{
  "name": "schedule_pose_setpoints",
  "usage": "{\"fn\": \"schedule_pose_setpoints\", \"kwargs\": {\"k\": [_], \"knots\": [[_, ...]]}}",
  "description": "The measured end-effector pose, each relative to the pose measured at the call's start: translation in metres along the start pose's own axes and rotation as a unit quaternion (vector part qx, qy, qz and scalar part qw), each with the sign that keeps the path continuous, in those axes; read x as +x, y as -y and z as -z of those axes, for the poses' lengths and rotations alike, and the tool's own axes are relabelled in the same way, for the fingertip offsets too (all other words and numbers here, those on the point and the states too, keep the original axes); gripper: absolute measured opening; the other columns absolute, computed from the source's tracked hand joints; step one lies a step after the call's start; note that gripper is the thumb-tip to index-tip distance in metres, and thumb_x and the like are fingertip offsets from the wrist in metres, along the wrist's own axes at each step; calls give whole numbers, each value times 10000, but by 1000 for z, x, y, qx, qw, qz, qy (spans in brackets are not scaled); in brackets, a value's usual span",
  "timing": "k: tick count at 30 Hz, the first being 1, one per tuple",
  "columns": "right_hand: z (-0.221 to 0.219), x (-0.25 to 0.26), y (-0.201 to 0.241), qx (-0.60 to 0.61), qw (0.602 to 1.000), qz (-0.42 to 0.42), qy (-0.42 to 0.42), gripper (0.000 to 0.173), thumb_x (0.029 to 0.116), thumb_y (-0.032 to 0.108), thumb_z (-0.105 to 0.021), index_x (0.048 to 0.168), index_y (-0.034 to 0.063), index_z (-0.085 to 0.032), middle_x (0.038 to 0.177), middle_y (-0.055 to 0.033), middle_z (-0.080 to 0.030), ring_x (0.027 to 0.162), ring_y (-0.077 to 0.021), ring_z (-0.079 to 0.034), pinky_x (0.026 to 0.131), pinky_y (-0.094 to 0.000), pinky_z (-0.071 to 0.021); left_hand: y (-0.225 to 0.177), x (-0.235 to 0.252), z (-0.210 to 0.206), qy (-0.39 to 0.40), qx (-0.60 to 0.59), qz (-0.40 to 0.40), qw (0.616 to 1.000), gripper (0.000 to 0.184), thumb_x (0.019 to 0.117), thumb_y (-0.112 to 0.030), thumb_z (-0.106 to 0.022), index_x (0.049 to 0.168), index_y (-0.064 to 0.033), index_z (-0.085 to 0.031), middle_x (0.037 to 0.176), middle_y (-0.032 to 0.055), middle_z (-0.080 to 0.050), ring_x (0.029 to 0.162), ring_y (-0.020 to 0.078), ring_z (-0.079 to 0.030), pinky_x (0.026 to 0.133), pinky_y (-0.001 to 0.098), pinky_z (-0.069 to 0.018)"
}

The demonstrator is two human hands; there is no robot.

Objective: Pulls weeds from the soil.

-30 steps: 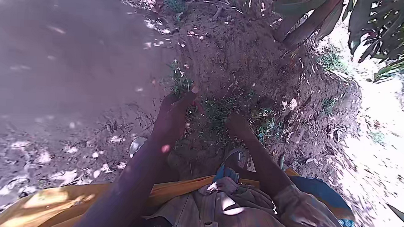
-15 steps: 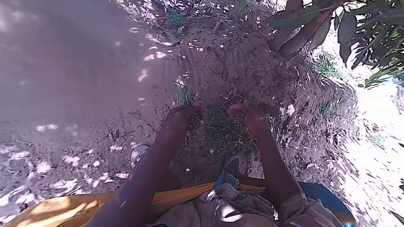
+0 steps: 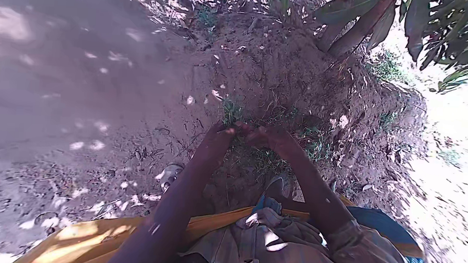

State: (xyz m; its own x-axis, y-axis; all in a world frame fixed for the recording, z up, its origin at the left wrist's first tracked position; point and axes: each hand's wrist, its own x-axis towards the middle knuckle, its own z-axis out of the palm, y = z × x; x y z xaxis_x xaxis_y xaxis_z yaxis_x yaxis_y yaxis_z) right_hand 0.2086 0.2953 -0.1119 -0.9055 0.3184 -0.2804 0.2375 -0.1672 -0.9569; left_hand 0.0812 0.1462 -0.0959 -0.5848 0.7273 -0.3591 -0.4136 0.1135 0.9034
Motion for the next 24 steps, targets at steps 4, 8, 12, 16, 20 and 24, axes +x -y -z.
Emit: {"fn": "schedule_pose_setpoints", "kwargs": {"k": [4,8,12,16,20,24], "knots": [[17,11,-14,-358,926,-122,-16,307,1077,201,-529,1083,-66,-681,1015,-179,-669,907,-228,-604,844,-418,-478,-4,2,9,-39,-28,-41,998,326,1114,-205,-353,993,-93,-634,878,-6,-731,857,84,-696,802,253,-563],[13,22,-41,-515,839,-168,53,359,1070,225,-511,1261,-38,-663,1360,-245,-605,1304,-378,-554,1106,-542,-400,-2,6,8,-48,-44,-36,997,305,1106,-190,-394,984,-83,-652,824,-12,-710,784,79,-679,747,229,-559],[6,23,-77,-566,803,-165,81,441,1051,232,-527,1434,15,-565,1644,-168,-329,1545,-366,-221,1233,-553,-180,0,6,7,-37,-26,-19,999,271,1097,-179,-421,1020,-72,-658,858,1,-711,820,90,-672,769,239,-545],[16,22,-76,-513,844,-154,3,409,1054,209,-520,1382,-22,-597,1495,-207,-511,1423,-356,-438,1182,-504,-320,-1,7,5,-55,-37,-30,997,269,1094,-156,-425,1026,-52,-664,805,13,-717,776,100,-701,716,237,-576],[25,18,-27,-354,913,-92,-183,329,1084,223,-517,1163,-51,-682,1086,-239,-678,998,-349,-641,914,-526,-489,1,8,6,-55,-38,-30,997,273,1095,-147,-417,1023,-50,-661,815,15,-715,756,93,-690,684,223,-565],[47,5,-11,-171,948,-6,-268,380,1099,295,-447,1126,9,-696,1024,-107,-668,857,-172,-576,776,-383,-475,0,7,6,-53,-29,-38,997,291,1102,-146,-396,1032,-51,-662,832,13,-712,767,100,-685,719,236,-565]]}}
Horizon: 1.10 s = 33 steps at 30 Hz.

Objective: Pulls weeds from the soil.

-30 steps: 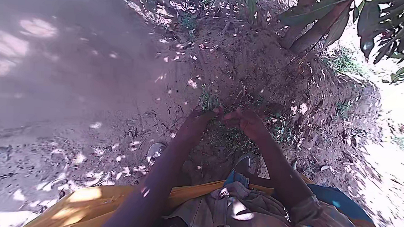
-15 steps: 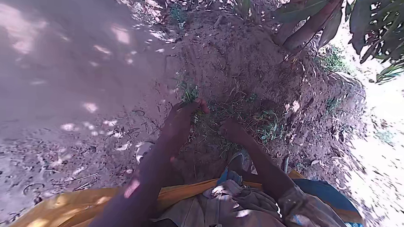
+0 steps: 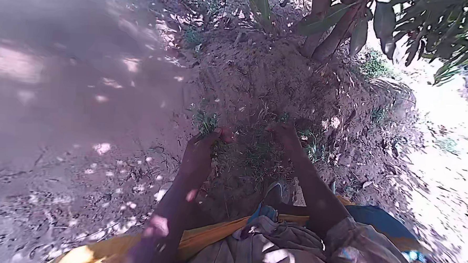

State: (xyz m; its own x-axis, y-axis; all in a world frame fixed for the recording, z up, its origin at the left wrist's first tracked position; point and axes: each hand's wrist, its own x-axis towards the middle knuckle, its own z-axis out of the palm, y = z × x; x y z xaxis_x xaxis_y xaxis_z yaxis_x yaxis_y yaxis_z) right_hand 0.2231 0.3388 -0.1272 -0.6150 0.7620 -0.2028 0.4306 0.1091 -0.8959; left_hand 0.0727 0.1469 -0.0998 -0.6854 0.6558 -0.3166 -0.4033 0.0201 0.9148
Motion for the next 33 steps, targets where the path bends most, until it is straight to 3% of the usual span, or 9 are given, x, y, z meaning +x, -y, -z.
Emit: {"fn": "schedule_pose_setpoints", "kwargs": {"k": [2,5,7,10,14,20,24,29,33], "knots": [[7,-1,-3,110,994,5,-6,461,1108,383,-372,1129,57,-696,1036,-34,-689,826,-78,-590,738,-280,-494,1,-1,0,-1,5,-5,1000,290,1099,-141,-398,1038,-49,-667,845,12,-720,769,107,-690,723,253,-576],[11,-1,2,248,969,6,-11,492,1114,408,-333,1193,67,-678,986,-38,-710,778,-87,-659,695,-244,-554,1,-3,-4,-7,7,-9,1000,296,1091,-126,-391,1025,-59,-672,831,-4,-730,775,84,-700,728,242,-581],[12,0,3,285,959,13,4,479,1115,394,-334,1285,65,-638,1137,-51,-692,861,-122,-688,759,-289,-591,1,-1,-4,-10,1,-12,1000,286,1094,-112,-386,1013,-56,-655,805,-3,-725,761,83,-707,712,239,-590],[11,1,-14,148,988,-16,43,430,1104,323,-382,1333,36,-606,1376,-101,-617,1168,-187,-597,983,-393,-483,9,3,3,7,1,-23,1000,294,1092,-135,-389,1041,-45,-663,833,17,-733,786,115,-713,725,265,-593],[1,9,-42,-189,970,-116,102,372,1077,256,-521,1246,-46,-656,1240,-265,-652,1177,-388,-612,1033,-564,-440,9,3,0,2,-13,-33,999,285,1090,-115,-395,1006,-57,-661,794,7,-738,746,91,-717,699,239,-594],[13,5,-28,-148,986,-76,-9,398,1097,311,-475,1252,-8,-653,1193,-276,-651,1118,-454,-614,931,-653,-454,9,5,-2,-16,-6,4,1000,279,1097,-126,-385,1033,-49,-646,815,21,-733,751,109,-723,696,254,-603],[3,10,-27,-213,965,-86,126,347,1092,266,-489,1196,-13,-667,1078,-215,-685,967,-329,-659,891,-529,-501,8,5,-3,-22,0,9,1000,281,1103,-129,-368,1065,-44,-633,833,23,-722,764,121,-718,711,267,-604],[-17,-2,-33,-352,889,-142,256,439,1082,286,-476,1361,-34,-585,1437,-275,-537,1373,-427,-482,1111,-618,-354,6,6,-4,-13,11,7,1000,295,1096,-92,-350,1047,-15,-631,806,38,-723,749,127,-713,692,255,-591],[-3,3,-9,-266,950,-109,125,401,1075,277,-503,1197,-69,-665,1215,-284,-646,1168,-415,-608,1006,-592,-441,3,5,-4,-11,4,17,1000,276,1098,-95,-365,1039,-12,-621,798,45,-721,766,133,-712,711,263,-585]]}}
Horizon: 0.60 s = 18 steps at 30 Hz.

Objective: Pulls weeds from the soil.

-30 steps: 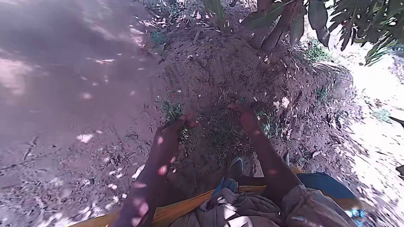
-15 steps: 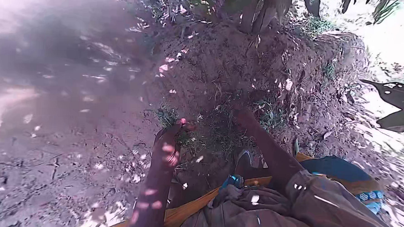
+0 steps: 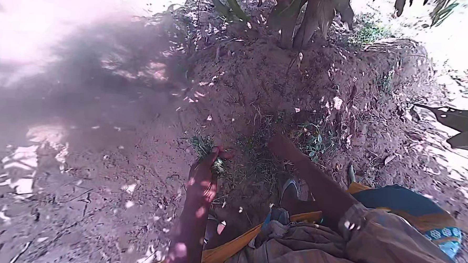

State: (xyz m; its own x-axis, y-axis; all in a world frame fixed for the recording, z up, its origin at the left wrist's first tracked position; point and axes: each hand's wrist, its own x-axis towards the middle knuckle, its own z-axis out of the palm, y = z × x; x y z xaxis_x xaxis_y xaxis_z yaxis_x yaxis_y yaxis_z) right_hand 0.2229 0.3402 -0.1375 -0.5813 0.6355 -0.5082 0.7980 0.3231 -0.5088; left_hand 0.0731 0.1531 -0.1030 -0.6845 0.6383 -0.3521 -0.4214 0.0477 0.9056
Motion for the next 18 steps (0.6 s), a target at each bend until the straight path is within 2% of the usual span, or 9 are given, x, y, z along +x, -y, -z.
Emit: {"fn": "schedule_pose_setpoints", "kwargs": {"k": [1,2,3,5,8,10,12,15,18], "knots": [[8,0,3,39,999,25,-21,384,1077,265,-512,1163,-72,-675,1144,-272,-661,1083,-387,-631,965,-566,-469,0,-1,0,1,2,1,1000,267,1101,-99,-364,1046,-16,-612,803,39,-716,767,127,-710,717,261,-587],[14,0,4,88,995,50,-25,363,1085,255,-508,1130,-66,-672,1071,-227,-660,975,-304,-622,902,-484,-478,-2,-3,-2,-1,0,3,1000,258,1103,-95,-359,1049,-18,-600,807,39,-706,768,129,-705,720,264,-587],[18,0,5,144,987,66,-12,355,1092,246,-493,1138,-58,-669,1061,-177,-667,923,-205,-611,867,-388,-484,-4,-4,-2,-4,0,2,1000,258,1102,-91,-360,1046,-15,-600,809,38,-703,772,133,-701,718,266,-582],[20,-3,6,207,975,81,27,358,1100,230,-468,1191,-61,-656,1117,-146,-688,932,-118,-643,871,-299,-521,-6,-6,-2,-3,3,-5,1000,262,1102,-91,-362,1050,-10,-605,805,27,-702,762,121,-703,705,253,-585],[6,-5,6,191,974,104,70,378,1101,227,-458,1187,-82,-657,1159,-173,-683,998,-145,-639,936,-329,-496,-7,-8,-4,-1,10,-2,1000,271,1102,-95,-368,1060,-4,-619,791,22,-680,747,125,-686,712,273,-581],[-1,-14,19,191,966,148,86,336,1087,188,-469,1112,-83,-666,1060,-131,-679,915,-93,-608,879,-290,-484,-8,-8,-5,-3,-4,7,1000,269,1097,-84,-379,1025,-3,-626,753,14,-657,704,120,-664,704,273,-578],[-3,-22,31,185,959,189,101,320,1069,189,-511,1094,-77,-688,1045,-115,-706,918,-68,-630,900,-281,-498,-8,-8,-6,-10,-10,17,1000,243,1088,-78,-409,1010,4,-624,719,-7,-615,656,91,-627,678,240,-565],[-6,-34,47,152,954,237,102,288,1045,208,-573,1036,-50,-702,876,-33,-638,750,-11,-509,745,-226,-431,-8,-7,0,-10,14,13,1000,125,1041,-36,-502,1018,-3,-620,741,-10,-638,646,73,-624,648,230,-555],[-11,-44,53,148,940,287,107,263,1024,159,-573,1044,-73,-695,896,-57,-633,751,-8,-497,720,-195,-419,-6,-9,4,27,51,23,998,144,1005,6,-524,1127,17,-599,884,10,-663,723,65,-625,699,233,-548]]}}
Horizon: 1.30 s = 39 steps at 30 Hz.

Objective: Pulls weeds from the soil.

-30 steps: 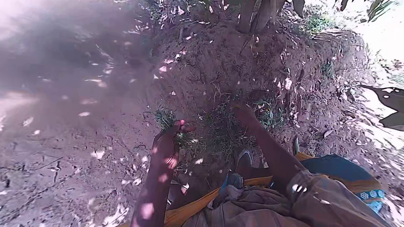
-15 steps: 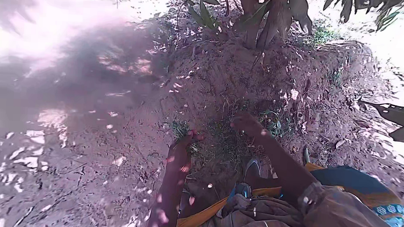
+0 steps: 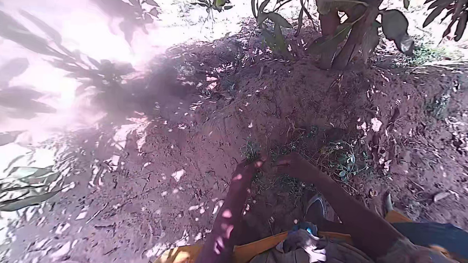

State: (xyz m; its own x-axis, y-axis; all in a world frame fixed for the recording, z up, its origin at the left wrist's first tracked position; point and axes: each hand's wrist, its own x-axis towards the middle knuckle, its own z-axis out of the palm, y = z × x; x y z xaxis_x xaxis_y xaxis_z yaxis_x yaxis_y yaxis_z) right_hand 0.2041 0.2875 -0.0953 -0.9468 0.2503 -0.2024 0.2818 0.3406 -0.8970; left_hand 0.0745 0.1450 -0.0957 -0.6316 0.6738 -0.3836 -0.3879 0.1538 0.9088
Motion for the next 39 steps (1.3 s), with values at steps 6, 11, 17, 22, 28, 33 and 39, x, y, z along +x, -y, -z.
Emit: {"fn": "schedule_pose_setpoints", "kwargs": {"k": [6,11,17,22,28,33,39], "knots": [[-7,0,17,-51,998,3,32,261,1033,133,-576,1150,-69,-694,1063,-170,-688,918,-126,-600,863,-284,-475,-4,-2,6,8,99,-27,995,129,1037,-85,-541,988,-12,-636,793,-4,-647,709,60,-628,696,229,-543],[24,5,-39,-218,954,-203,-40,346,1069,250,-520,1076,-60,-673,1059,-264,-661,1010,-414,-638,886,-609,-465,-6,4,23,-81,-30,-59,994,241,1094,-219,-435,952,-127,-607,793,-51,-622,674,43,-607,615,210,-524],[28,1,-91,-174,940,-284,-77,354,1059,240,-535,1250,-28,-666,1295,-276,-629,1238,-440,-581,1041,-648,-415,-14,-6,31,-80,-82,-58,992,281,1106,-168,-378,930,-109,-589,808,-17,-678,742,81,-676,671,228,-563],[-10,5,-90,-220,919,-326,19,429,1054,222,-545,1335,-101,-571,1418,-322,-523,1350,-457,-487,1111,-618,-361,-9,-9,50,-68,-114,-76,988,291,1111,-161,-343,957,-95,-581,826,-2,-686,779,102,-684,741,261,-573],[9,15,-21,-196,928,-280,-146,335,1078,206,-487,1217,-40,-667,1233,-276,-647,1180,-426,-604,998,-608,-441,-10,-16,68,-77,-142,-77,984,285,1111,-169,-357,954,-105,-587,821,-16,-698,772,78,-698,691,218,-580],[21,17,-14,-96,967,-196,-128,271,1070,108,-502,1272,-7,-641,1151,-169,-676,910,-188,-657,849,-357,-538,-13,-16,70,-40,-166,-84,982,332,1110,-107,-305,925,-70,-579,798,13,-693,764,96,-696,697,218,-581],[13,24,-27,-84,955,-252,-130,268,1077,99,-471,1223,-23,-660,1095,-150,-661,808,-131,-578,775,-304,-489,-5,-7,67,-53,-140,-71,986,362,1113,-126,-302,893,-64,-582,776,22,-695,724,108,-688,659,232,-568]]}}
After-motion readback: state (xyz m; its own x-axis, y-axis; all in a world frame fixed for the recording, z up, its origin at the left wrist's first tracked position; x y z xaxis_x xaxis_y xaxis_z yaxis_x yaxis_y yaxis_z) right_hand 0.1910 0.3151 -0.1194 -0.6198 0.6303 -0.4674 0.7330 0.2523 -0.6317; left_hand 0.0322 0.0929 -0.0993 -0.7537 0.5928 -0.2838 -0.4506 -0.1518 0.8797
